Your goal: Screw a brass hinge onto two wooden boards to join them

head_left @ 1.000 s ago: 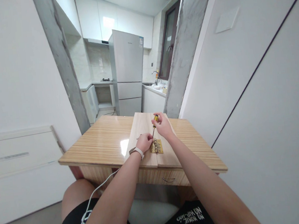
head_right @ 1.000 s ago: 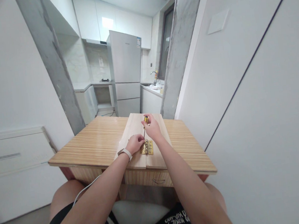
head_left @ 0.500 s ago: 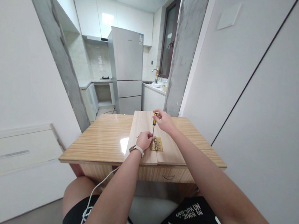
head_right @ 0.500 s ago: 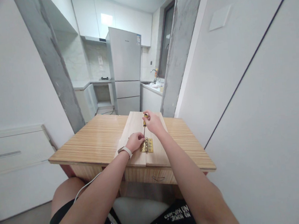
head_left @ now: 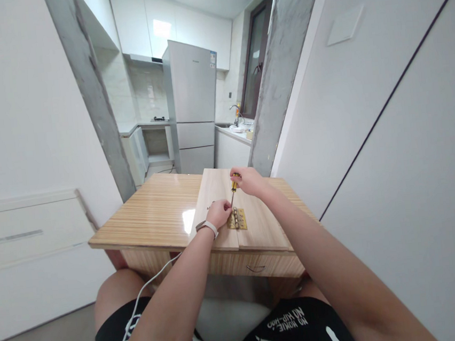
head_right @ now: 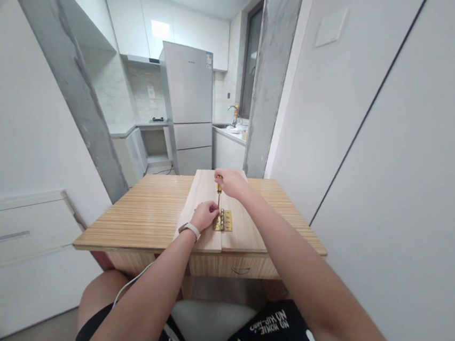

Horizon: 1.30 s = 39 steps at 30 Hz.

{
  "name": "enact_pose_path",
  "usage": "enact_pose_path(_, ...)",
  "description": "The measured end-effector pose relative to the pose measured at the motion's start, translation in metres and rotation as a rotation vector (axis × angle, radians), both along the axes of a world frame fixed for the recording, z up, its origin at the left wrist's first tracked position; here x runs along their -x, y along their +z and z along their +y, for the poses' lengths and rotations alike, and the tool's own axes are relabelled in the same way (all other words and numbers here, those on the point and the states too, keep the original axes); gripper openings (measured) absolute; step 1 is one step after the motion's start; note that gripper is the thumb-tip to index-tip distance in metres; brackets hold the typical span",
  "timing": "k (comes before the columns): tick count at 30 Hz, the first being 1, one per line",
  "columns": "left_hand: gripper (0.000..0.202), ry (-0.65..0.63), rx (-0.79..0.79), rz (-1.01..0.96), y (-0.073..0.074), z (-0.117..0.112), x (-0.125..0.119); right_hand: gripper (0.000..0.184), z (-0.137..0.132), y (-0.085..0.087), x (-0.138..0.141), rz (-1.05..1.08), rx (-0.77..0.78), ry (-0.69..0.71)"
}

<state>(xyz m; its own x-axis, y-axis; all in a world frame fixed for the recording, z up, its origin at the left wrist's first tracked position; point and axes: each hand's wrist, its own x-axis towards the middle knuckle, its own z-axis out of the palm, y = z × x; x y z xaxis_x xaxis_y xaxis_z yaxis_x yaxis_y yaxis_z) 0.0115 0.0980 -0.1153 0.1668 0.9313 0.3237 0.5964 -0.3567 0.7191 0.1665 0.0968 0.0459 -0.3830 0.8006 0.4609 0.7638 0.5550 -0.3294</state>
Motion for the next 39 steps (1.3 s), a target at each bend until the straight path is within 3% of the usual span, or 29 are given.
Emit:
enact_pose_path(3, 0.003, -0.001, -0.004, -0.002, 0.0, 0.0, 0.0, 0.003, -0.002, 0.002, 0.003, -0.005, -0.025, -0.064)
enact_pose_path(7, 0.001, 0.004, -0.016, 0.0, 0.001, -0.001, 0.0, 0.01, 0.0, 0.004, 0.005, -0.051, -0.091, -0.121)
enact_pose_path(9, 0.002, 0.011, -0.007, 0.004, 0.001, -0.001, 0.0, 0.005, 0.001, 0.005, 0.003, -0.074, -0.126, -0.091)
enact_pose_path(11, 0.003, 0.014, -0.002, 0.01, 0.001, -0.001, 0.0, 0.012, 0.002, 0.007, 0.002, -0.108, -0.119, -0.041)
enact_pose_path(15, 0.004, 0.012, -0.019, 0.023, -0.001, 0.0, 0.0, 0.022, -0.002, 0.014, 0.001, -0.195, -0.011, -0.027)
enact_pose_path(20, 0.004, -0.005, -0.023, 0.012, -0.003, 0.002, 0.0, 0.008, -0.008, 0.02, 0.005, -0.236, -0.051, -0.022)
enact_pose_path(25, 0.002, -0.002, -0.026, 0.0, -0.004, 0.003, -0.001, 0.02, -0.004, 0.014, 0.011, -0.216, -0.11, -0.094)
enact_pose_path(29, 0.001, -0.003, -0.033, 0.009, -0.005, 0.003, 0.0, 0.006, -0.001, 0.012, 0.011, -0.184, -0.138, -0.039)
enact_pose_path(35, 0.002, 0.0, -0.04, 0.012, -0.006, 0.003, -0.001, 0.027, -0.007, 0.021, 0.005, -0.158, 0.075, 0.009)
enact_pose_path(39, 0.003, 0.009, -0.038, 0.027, -0.004, 0.002, -0.001, 0.02, -0.011, 0.027, 0.007, -0.224, 0.051, -0.014)
